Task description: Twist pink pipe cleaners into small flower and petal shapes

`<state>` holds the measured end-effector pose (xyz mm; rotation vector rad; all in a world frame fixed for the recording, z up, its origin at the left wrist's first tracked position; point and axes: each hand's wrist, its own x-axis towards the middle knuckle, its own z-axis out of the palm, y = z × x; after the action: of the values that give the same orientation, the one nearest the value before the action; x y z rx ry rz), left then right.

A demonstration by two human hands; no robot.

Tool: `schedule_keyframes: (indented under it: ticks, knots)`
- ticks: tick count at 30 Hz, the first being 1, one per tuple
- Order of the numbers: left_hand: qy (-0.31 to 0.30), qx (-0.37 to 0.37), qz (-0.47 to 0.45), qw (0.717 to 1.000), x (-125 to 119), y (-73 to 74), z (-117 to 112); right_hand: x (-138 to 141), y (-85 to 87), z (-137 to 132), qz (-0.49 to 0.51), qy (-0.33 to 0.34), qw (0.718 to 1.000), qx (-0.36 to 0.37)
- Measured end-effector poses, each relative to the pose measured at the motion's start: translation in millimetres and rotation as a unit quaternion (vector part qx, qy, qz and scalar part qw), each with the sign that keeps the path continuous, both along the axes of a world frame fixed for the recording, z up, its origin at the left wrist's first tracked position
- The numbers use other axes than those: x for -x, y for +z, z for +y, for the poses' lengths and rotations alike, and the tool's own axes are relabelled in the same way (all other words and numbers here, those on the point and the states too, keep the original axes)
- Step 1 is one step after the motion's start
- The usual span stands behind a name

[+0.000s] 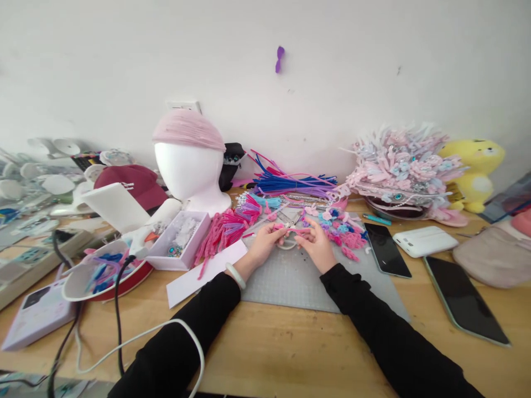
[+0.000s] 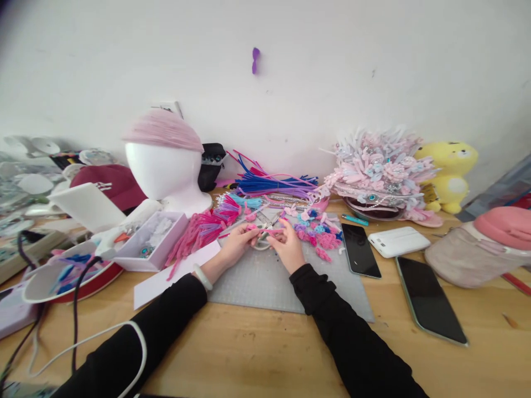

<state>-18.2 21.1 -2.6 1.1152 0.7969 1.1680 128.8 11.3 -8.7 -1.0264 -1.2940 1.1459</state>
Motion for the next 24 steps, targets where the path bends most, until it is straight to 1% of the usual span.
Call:
schedule_keyframes:
  ticks: [1, 2, 4, 6, 7, 8, 9, 10, 11, 12, 13, 14, 15, 16, 17, 18, 19, 21, 22, 23, 24]
  knots:
    - [-0.009, 0.009, -0.012, 1.000, 1, -0.5, 0, 0, -1.5, -2, -0.062, -0.019, 0.996, -0.054]
    - [-0.017, 0.014, -0.018, 1.000, 2, -0.7, 0, 0, -2.0, -3, -0.123, -0.032, 0.986, -0.106]
    - [-0.026, 0.021, -0.025, 0.999, 3, -0.7, -1, -2, -0.4, -6, -0.222, -0.036, 0.954, -0.197]
    - [-0.034, 0.029, -0.029, 0.999, 3, -0.7, -1, -5, 3.1, -9, -0.271, -0.025, 0.927, -0.258]
    - [-0.036, 0.031, -0.030, 0.998, 3, -0.7, -1, -6, 4.8, -11, -0.276, -0.019, 0.921, -0.273]
    - [-0.038, 0.033, -0.030, 0.998, 2, -0.8, -1, -6, 6.1, -11, -0.271, -0.016, 0.922, -0.275]
    - [-0.040, 0.033, -0.027, 0.998, 2, -0.9, -1, -6, 7.0, -12, -0.257, -0.016, 0.930, -0.264]
    - [-0.041, 0.032, -0.025, 0.998, 2, -0.9, -1, -6, 7.6, -12, -0.231, -0.018, 0.944, -0.234]
    - [-0.041, 0.032, -0.023, 0.998, 1, -0.8, -1, -5, 7.9, -11, -0.190, -0.020, 0.964, -0.187]
    - [-0.037, 0.028, -0.019, 0.999, 0, -0.5, -1, -4, 8.1, -9, -0.129, -0.024, 0.984, -0.124]
    - [-0.028, 0.018, -0.009, 0.999, 0, 0.0, -2, -4, 8.5, -7, -0.043, -0.023, 0.998, -0.042]
    - [-0.016, 0.003, 0.006, 1.000, -1, 0.7, -3, -5, 9.1, -5, 0.052, -0.013, 0.997, 0.049]
    - [-0.001, -0.015, 0.026, 1.000, -2, 1.6, -4, -6, 10.1, -2, 0.140, 0.003, 0.981, 0.132]
    - [0.014, -0.033, 0.047, 0.998, -2, 2.6, -5, -7, 11.2, 0, 0.209, 0.025, 0.957, 0.202]
    - [0.026, -0.048, 0.066, 0.996, -3, 3.7, -6, -9, 12.4, 2, 0.249, 0.048, 0.935, 0.250]
    - [0.032, -0.057, 0.081, 0.995, -4, 4.7, -7, -11, 13.3, 3, 0.268, 0.068, 0.919, 0.282]
    - [0.034, -0.059, 0.090, 0.994, -4, 5.5, -8, -12, 13.7, 4, 0.272, 0.080, 0.911, 0.298]
    - [0.033, -0.053, 0.099, 0.993, -4, 6.6, -8, -12, 12.4, 3, 0.269, 0.066, 0.917, 0.286]
    - [0.033, -0.046, 0.096, 0.994, -4, 6.6, -8, -11, 10.7, 1, 0.255, 0.041, 0.931, 0.259]
    - [0.031, -0.034, 0.085, 0.995, -4, 6.3, -7, -9, 8.5, 0, 0.221, 0.011, 0.951, 0.215]
    - [0.023, -0.015, 0.062, 0.998, -3, 5.6, -7, -7, 6.1, -2, 0.164, -0.015, 0.973, 0.160]
